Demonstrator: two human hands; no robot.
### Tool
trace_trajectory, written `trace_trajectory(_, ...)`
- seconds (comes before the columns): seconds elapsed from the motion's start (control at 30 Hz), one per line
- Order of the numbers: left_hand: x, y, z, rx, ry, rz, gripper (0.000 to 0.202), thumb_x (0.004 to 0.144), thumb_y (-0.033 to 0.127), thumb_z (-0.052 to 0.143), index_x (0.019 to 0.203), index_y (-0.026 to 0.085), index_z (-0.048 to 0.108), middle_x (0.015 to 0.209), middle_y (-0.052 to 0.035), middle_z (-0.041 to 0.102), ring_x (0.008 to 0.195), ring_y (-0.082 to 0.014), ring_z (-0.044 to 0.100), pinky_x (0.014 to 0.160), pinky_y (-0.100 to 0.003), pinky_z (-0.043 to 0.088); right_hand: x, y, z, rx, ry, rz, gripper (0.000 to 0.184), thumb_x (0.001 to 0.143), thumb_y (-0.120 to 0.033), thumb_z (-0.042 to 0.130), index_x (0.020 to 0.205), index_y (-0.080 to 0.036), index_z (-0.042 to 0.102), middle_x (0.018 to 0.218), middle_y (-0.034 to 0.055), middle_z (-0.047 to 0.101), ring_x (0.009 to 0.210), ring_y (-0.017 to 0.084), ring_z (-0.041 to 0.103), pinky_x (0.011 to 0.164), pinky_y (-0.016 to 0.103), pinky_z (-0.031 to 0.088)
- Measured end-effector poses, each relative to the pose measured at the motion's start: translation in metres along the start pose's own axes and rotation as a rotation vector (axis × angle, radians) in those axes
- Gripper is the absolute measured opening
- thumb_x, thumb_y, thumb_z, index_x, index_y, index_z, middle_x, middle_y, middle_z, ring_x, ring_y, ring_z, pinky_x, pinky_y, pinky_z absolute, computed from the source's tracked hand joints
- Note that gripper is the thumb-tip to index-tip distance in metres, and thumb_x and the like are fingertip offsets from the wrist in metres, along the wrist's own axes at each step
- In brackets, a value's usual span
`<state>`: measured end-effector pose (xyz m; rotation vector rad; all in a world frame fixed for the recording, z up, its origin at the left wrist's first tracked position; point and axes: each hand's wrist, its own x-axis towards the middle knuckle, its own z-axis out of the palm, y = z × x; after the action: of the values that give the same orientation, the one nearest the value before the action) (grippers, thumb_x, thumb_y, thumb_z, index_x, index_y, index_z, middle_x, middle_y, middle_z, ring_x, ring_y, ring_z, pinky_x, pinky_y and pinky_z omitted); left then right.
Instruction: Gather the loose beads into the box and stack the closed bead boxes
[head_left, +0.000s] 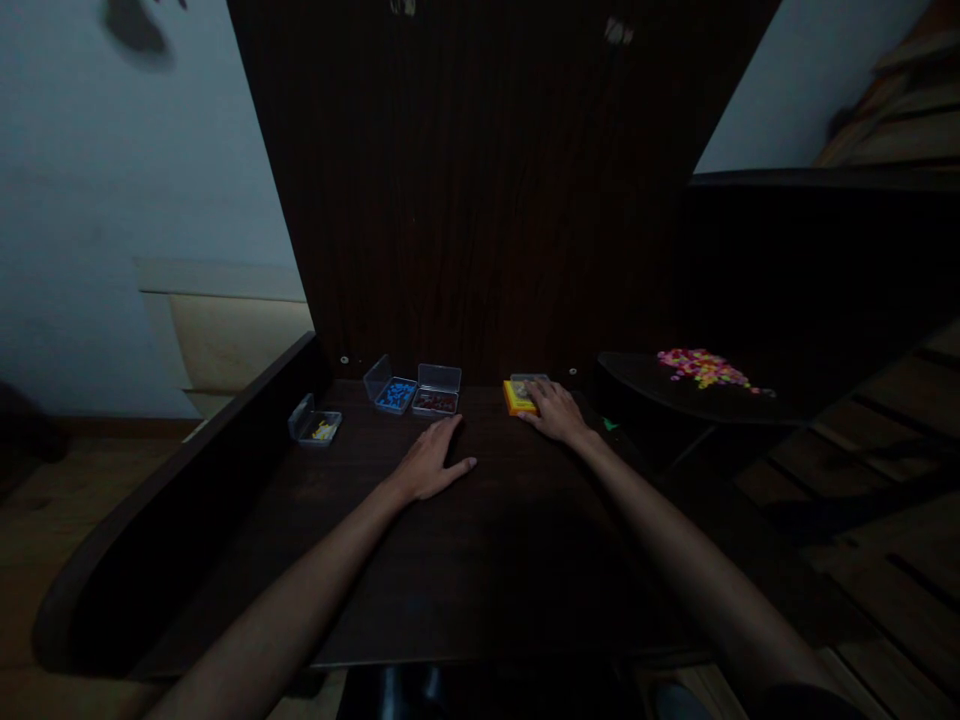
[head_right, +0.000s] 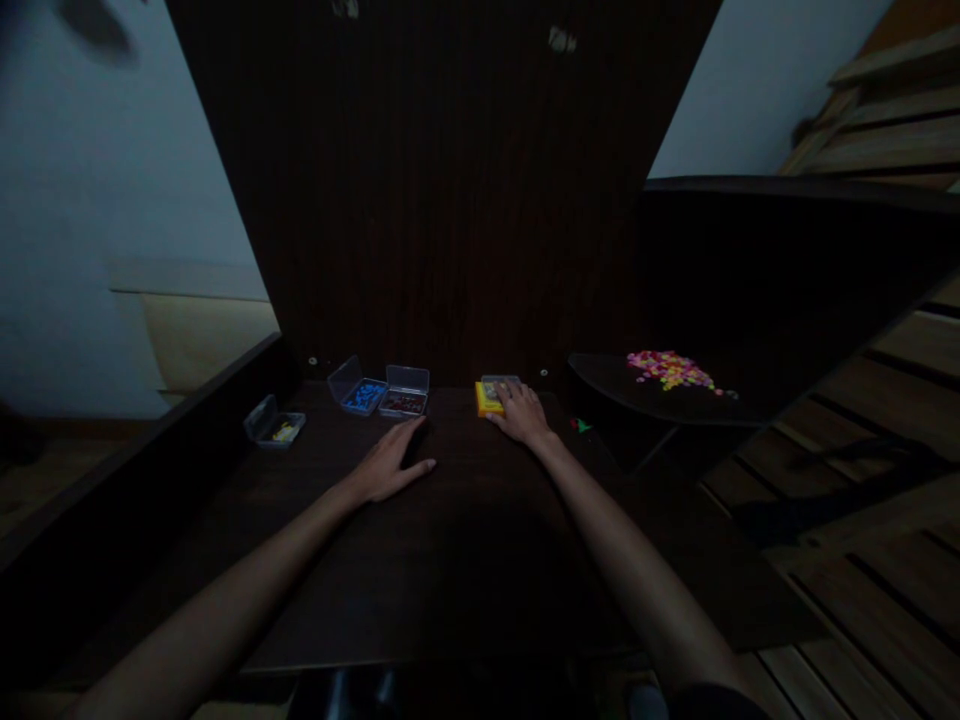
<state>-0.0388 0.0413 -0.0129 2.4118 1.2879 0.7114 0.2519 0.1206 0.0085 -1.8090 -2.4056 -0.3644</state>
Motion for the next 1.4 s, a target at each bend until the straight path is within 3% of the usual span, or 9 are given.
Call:
trace_trajectory(0.2,0.005,-0.012,0.002,0.181,0.178,-0.097,0.066,0.087,0.048,0.053,0.139,0.009,0.041,0.15,-0.0178,0.037,0.142,-0.0335,0.027,0.114,-0.052,0.029,0.001,-0.007,-0.005,0.001,-0.028,0.038,0.068,0.087,-0.049,0.058,0.144,-0.016,0.041,0.145,0.0166,0.038,0.127,0.036,0.036,0.1,0.046,0.038)
trace_trajectory(0.4,0.006,-0.02,0.006,0.248,0.136,-0.159,0.064,0.086,0.049,0.052,0.136,0.01,0.046,0.152,-0.0194,0.034,0.143,-0.0383,0.023,0.111,-0.056,0.031,0.004,-0.008,-0.006,0.006,-0.028,0.058,0.073,0.083,-0.049,0.062,0.145,-0.018,0.04,0.143,0.0164,0.04,0.122,0.037,0.04,0.097,0.047,0.039)
trace_trajectory(0.6,0.006,-0.024,0.01,0.262,0.184,-0.114,0.056,0.085,0.047,0.055,0.129,0.013,0.053,0.148,-0.0168,0.041,0.139,-0.0354,0.031,0.112,-0.053,0.032,-0.004,-0.014,-0.002,0.049,0.115,0.038,0.082,0.075,-0.044,0.069,0.145,-0.012,0.039,0.149,0.0182,0.031,0.135,0.04,0.025,0.111,0.053,0.023)
trace_trajectory(0.67,0.005,-0.022,0.008,0.257,0.197,-0.081,0.052,0.085,0.045,0.056,0.126,0.013,0.054,0.145,-0.0154,0.044,0.137,-0.034,0.034,0.111,-0.052,0.033,-0.009,-0.021,0.0,0.115,0.201,0.007,0.075,0.077,-0.042,0.067,0.141,-0.011,0.043,0.148,0.0177,0.032,0.137,0.038,0.024,0.113,0.053,0.02)
trace_trajectory(0.83,0.002,-0.012,0.003,0.244,0.164,-0.005,0.045,0.087,0.037,0.054,0.126,0.015,0.054,0.137,-0.0132,0.054,0.128,-0.0319,0.043,0.107,-0.052,0.036,-0.023,-0.048,0.007,0.436,0.289,-0.073,0.062,0.084,-0.042,0.06,0.138,-0.015,0.045,0.137,0.0159,0.044,0.129,0.032,0.037,0.111,0.05,0.03)
trace_trajectory(0.93,0.0,-0.007,0.001,0.207,0.129,0.029,0.049,0.086,0.031,0.055,0.131,0.013,0.05,0.134,-0.0136,0.056,0.125,-0.0299,0.045,0.105,-0.05,0.038,-0.031,-0.062,0.014,0.655,0.254,-0.16,0.072,0.083,-0.044,0.063,0.144,-0.019,0.035,0.14,0.0145,0.042,0.131,0.03,0.037,0.111,0.05,0.031)
trace_trajectory(1.17,-0.005,0.007,0.0,0.141,0.066,0.125,0.047,0.088,0.028,0.053,0.133,0.015,0.049,0.122,-0.0124,0.062,0.116,-0.0269,0.051,0.101,-0.045,0.042,-0.039,-0.072,0.027,1.126,0.213,-0.155,0.11,0.072,-0.046,0.077,0.153,-0.024,0.007,0.146,0.0171,0.033,0.126,0.028,0.045,0.105,0.05,0.039)
trace_trajectory(1.4,-0.008,0.008,0.002,-0.007,0.047,0.182,0.046,0.09,0.022,0.045,0.136,0.02,0.044,0.121,-0.0094,0.059,0.113,-0.0208,0.056,0.102,-0.037,0.046,-0.04,-0.074,0.026,1.135,0.203,-0.203,0.11,0.073,-0.037,0.078,0.154,-0.027,0.004,0.142,0.0161,0.037,0.115,0.026,0.052,0.099,0.047,0.045)
